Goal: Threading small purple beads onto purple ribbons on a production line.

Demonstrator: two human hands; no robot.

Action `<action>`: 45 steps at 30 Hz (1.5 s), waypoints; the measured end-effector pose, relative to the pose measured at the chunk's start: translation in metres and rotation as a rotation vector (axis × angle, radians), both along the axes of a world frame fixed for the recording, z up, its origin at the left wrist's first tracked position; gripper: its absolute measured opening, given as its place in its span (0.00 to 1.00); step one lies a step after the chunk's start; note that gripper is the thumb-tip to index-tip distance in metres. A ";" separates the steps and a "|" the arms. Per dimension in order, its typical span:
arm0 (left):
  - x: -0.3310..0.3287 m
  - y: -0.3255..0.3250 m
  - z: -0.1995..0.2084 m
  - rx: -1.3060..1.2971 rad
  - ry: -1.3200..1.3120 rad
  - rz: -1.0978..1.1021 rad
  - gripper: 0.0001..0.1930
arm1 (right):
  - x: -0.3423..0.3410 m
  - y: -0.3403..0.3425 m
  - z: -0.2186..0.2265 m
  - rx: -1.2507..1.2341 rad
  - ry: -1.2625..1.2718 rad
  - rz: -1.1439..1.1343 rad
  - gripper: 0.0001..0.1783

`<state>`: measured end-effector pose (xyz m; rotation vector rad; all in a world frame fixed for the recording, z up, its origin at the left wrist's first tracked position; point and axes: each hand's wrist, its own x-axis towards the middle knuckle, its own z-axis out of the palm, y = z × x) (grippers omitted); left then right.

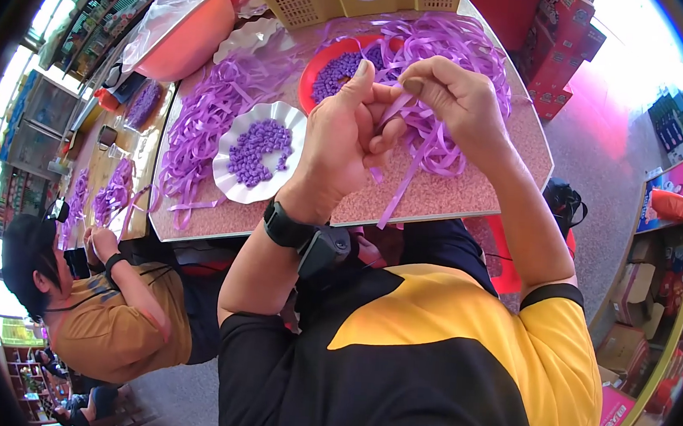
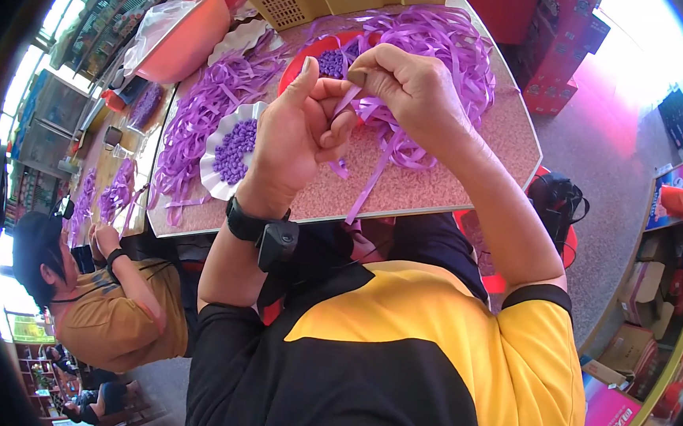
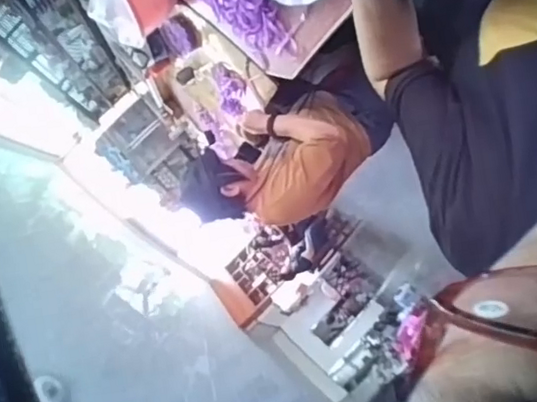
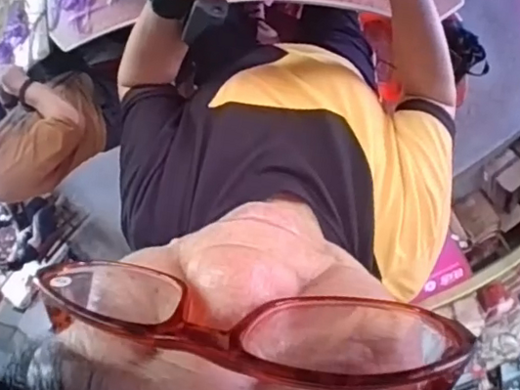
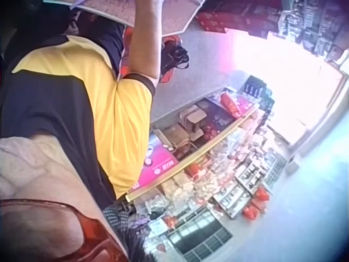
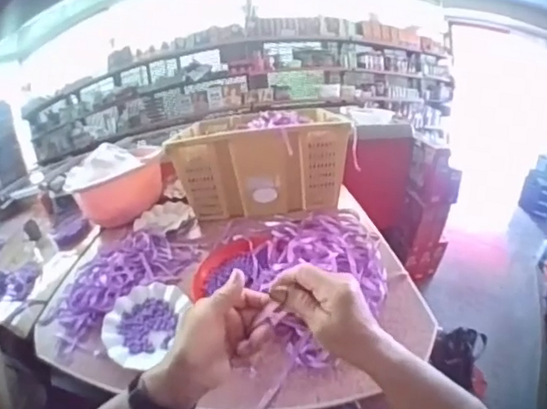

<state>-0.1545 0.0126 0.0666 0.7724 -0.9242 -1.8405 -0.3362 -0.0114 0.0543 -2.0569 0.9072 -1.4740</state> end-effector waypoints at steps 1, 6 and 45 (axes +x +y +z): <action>0.000 -0.001 0.001 -0.010 0.007 -0.004 0.30 | -0.001 0.001 0.002 0.064 0.024 0.018 0.05; -0.001 -0.005 0.010 -0.019 -0.003 -0.071 0.30 | -0.005 -0.004 -0.005 -0.146 0.168 -0.127 0.05; 0.341 -0.207 0.135 -0.081 -0.557 0.988 0.09 | -0.051 -0.089 -0.011 0.742 -0.313 0.214 0.15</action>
